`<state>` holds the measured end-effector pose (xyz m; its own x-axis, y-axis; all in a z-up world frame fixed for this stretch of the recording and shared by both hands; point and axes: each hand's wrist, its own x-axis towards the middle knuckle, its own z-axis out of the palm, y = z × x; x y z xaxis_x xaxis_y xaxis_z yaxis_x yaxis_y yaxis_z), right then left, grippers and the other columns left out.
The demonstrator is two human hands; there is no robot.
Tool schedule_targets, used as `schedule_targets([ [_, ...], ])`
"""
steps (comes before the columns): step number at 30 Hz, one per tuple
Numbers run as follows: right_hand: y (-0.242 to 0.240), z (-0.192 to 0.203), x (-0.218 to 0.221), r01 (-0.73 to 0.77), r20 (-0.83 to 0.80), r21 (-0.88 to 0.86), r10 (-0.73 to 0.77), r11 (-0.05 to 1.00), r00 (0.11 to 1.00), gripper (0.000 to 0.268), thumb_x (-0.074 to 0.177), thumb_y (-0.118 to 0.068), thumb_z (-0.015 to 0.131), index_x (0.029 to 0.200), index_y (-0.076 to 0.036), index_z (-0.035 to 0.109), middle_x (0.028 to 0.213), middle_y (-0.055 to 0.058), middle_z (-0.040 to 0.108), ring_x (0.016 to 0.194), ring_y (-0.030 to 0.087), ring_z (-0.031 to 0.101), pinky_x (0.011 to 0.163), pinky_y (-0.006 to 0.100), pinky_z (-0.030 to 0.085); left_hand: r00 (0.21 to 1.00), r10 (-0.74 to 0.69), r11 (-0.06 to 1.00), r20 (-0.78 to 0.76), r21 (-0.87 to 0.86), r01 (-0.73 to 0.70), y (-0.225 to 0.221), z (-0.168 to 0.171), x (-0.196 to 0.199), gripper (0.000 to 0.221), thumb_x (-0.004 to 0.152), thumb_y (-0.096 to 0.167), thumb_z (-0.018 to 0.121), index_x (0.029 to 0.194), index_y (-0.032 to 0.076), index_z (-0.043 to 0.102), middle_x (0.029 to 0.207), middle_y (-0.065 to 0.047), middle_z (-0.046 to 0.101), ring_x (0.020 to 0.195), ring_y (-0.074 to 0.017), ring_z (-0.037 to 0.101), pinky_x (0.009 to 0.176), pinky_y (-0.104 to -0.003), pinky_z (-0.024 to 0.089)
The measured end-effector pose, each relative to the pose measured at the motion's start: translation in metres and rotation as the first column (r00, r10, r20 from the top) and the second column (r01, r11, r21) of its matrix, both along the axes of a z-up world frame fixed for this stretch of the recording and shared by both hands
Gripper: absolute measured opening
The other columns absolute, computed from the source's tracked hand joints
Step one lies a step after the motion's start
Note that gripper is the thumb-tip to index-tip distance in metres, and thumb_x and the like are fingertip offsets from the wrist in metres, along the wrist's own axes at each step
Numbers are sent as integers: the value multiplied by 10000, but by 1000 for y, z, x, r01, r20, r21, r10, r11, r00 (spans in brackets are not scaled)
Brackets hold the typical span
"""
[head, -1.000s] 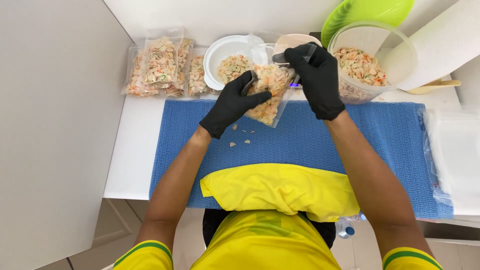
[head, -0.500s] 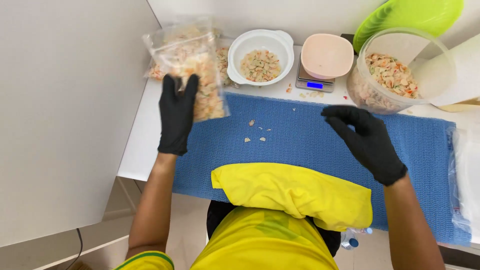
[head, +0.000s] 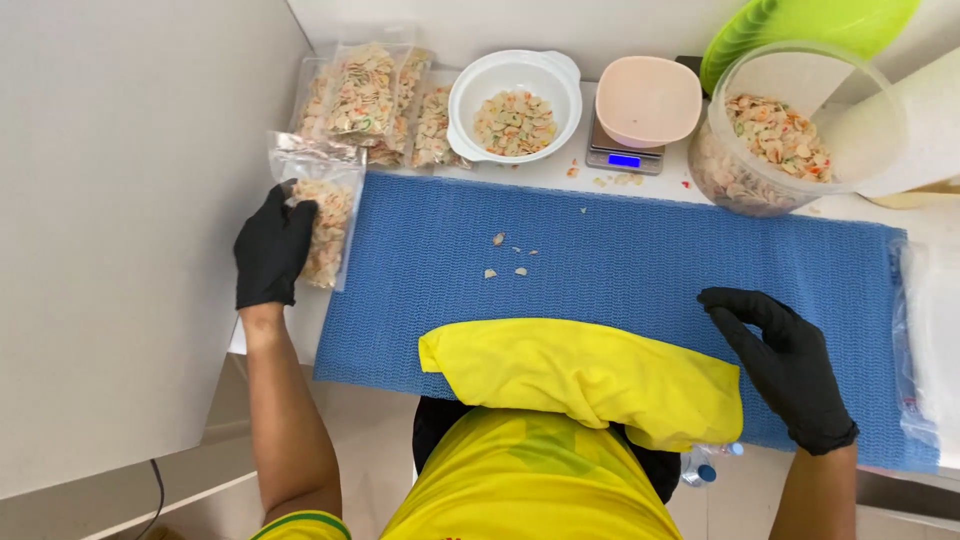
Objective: Portioning a food mixture into plastic bags using a digital scale for weight accuracy.
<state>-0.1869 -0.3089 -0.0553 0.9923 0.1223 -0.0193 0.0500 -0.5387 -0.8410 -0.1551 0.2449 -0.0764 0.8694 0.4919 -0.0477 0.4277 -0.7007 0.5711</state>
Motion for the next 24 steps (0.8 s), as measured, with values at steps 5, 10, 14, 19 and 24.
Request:
schedule_targets([
  [5, -8, 3, -3, 45, 59, -33, -43, 998, 997, 256, 967, -92, 646, 1206, -60, 729, 1222, 87, 746, 1168, 217, 681, 981, 345, 555, 999, 15, 995, 37, 96, -19, -1, -13, 0, 653, 1005, 478, 480, 1487, 45, 562, 1205, -192, 686, 1158, -398, 623, 962, -498, 445],
  [10, -86, 2, 2, 277, 429, -223, -161, 935, 889, 234, 1089, 21, 724, 1323, 19, 707, 1310, 183, 679, 1052, 288, 647, 964, 390, 512, 989, 1, 833, 146, 548, -82, -34, -22, -12, 595, 1031, 413, 673, 1462, 31, 524, 1146, -215, 674, 1002, -417, 638, 646, -579, 527],
  [14, -155, -26, 24, 489, 431, -472, -292, 733, 854, 623, 1096, -237, 664, 1537, 163, 482, 1552, 361, 410, 1444, 476, 352, 1176, 582, 279, 949, -185, 825, 255, 564, 10, -86, 18, -25, 519, 1034, 427, 672, 1395, 55, 642, 1332, -161, 688, 1134, -383, 663, 816, -545, 553],
  [19, -203, -89, 26, 449, 356, -783, -283, 431, 891, 732, 1060, -593, 573, 1510, -24, 674, 1543, 235, 618, 1264, 491, 604, 870, 639, 509, 891, -369, 862, 266, 457, 220, -106, 35, -16, 494, 1011, 435, 663, 1379, 104, 671, 1318, -134, 706, 1142, -348, 668, 804, -516, 560],
  [24, -219, -112, 20, 633, 544, -618, -328, 465, 772, 282, 1111, -415, 826, 1201, -151, 865, 1190, 58, 808, 1042, 259, 753, 835, 358, 548, 788, -520, 816, 330, 464, 345, -126, 43, -1, 440, 1002, 395, 691, 1320, 91, 709, 1249, -123, 734, 1092, -323, 699, 805, -487, 561],
])
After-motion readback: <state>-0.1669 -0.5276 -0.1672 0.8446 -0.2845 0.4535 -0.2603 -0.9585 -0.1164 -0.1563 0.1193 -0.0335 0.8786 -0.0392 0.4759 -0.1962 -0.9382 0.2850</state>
